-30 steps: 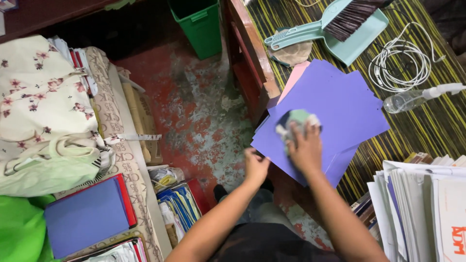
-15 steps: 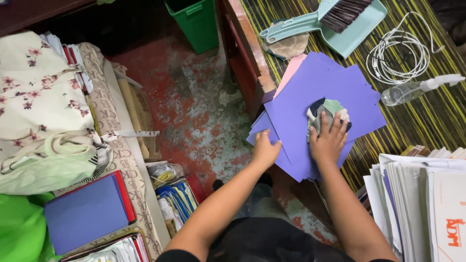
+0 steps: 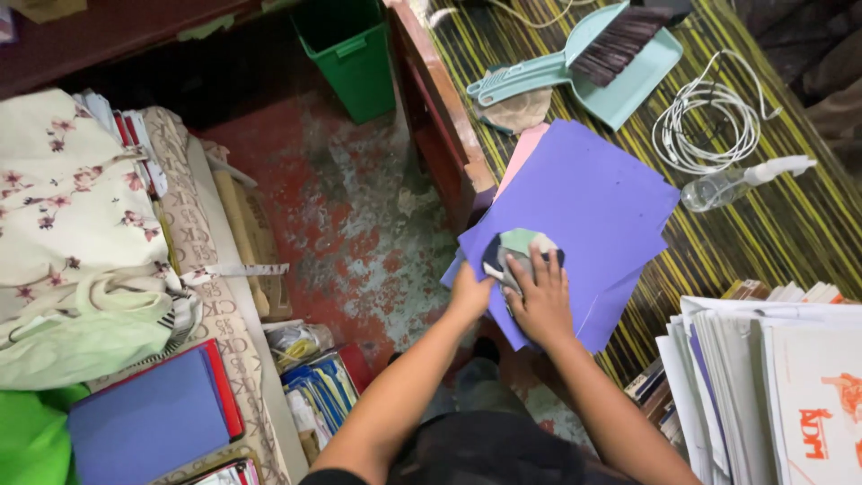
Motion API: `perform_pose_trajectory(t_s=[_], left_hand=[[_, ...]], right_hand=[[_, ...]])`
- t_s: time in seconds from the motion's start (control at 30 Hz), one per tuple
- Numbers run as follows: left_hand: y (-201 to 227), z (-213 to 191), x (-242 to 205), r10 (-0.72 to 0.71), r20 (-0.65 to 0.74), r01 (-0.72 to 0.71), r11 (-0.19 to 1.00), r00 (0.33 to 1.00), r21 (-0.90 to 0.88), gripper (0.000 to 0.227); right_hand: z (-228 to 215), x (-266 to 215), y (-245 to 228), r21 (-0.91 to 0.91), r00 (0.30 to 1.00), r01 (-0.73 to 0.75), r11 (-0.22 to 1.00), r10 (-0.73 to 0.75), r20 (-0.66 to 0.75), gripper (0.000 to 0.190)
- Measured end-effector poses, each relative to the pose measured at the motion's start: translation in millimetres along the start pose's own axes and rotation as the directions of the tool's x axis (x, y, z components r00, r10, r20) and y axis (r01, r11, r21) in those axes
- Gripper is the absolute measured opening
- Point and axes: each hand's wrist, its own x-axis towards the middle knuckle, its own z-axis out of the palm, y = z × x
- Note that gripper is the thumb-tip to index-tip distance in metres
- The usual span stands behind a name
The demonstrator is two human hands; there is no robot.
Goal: The person wipes the surface of purple paper sheets with a cloth and then stacks them on a pile. The person repeats this process for multiple sheets, moving them from a work surface to a stack on the floor.
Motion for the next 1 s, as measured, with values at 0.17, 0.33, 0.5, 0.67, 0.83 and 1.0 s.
perform_pose_trajectory(t_s=[0.17, 0.33, 0.5, 0.67, 0.83, 1.0], left_hand=[[6.9, -36.2, -9.8, 0.0, 0.054, -0.001, 1.0, 0.999, 0.019, 0.049], [-29.8, -51.5, 0.5, -0.021, 0.084, 0.02, 1.0, 0.996, 0.01, 0.052], [-25.9, -64.7, -13.2, -0.082, 0.139, 0.074, 0.995, 0.987, 0.062, 0.058], [-44.9, -62.1, 0.5, -0.118, 0.16, 0.12, 0.993, 0.98, 0.001, 0.042], [-58.3, -69.5, -0.8, -0.158, 0.112, 0.175, 0.97, 0.981, -0.167, 0.04], [-46.1, -71.9, -7.3, -0.115, -0.046, 0.081, 0.883, 0.992, -0.462, 0.068]], right_hand=[[-0.9, 68.0, 51.6, -0.138, 0.987, -0.122, 0.983, 0.106, -0.118, 0.062], [-2.2, 94.7, 94.7, -0.026, 0.901, -0.388, 0.921, 0.374, -0.222, 0.065], [21.8, 52.1, 25.3, -0.146, 0.933, -0.224, 0.964, 0.169, -0.317, 0.056], [21.4, 16.1, -32.6, -0.183, 0.987, 0.075, 0.98, -0.099, -0.126, 0.057], [15.2, 69.3, 31.6, -0.27, 0.985, 0.035, 0.962, -0.079, -0.152, 0.05], [19.7, 80.4, 82.1, -0.067, 0.916, -0.321, 0.945, 0.291, -0.277, 0.067]])
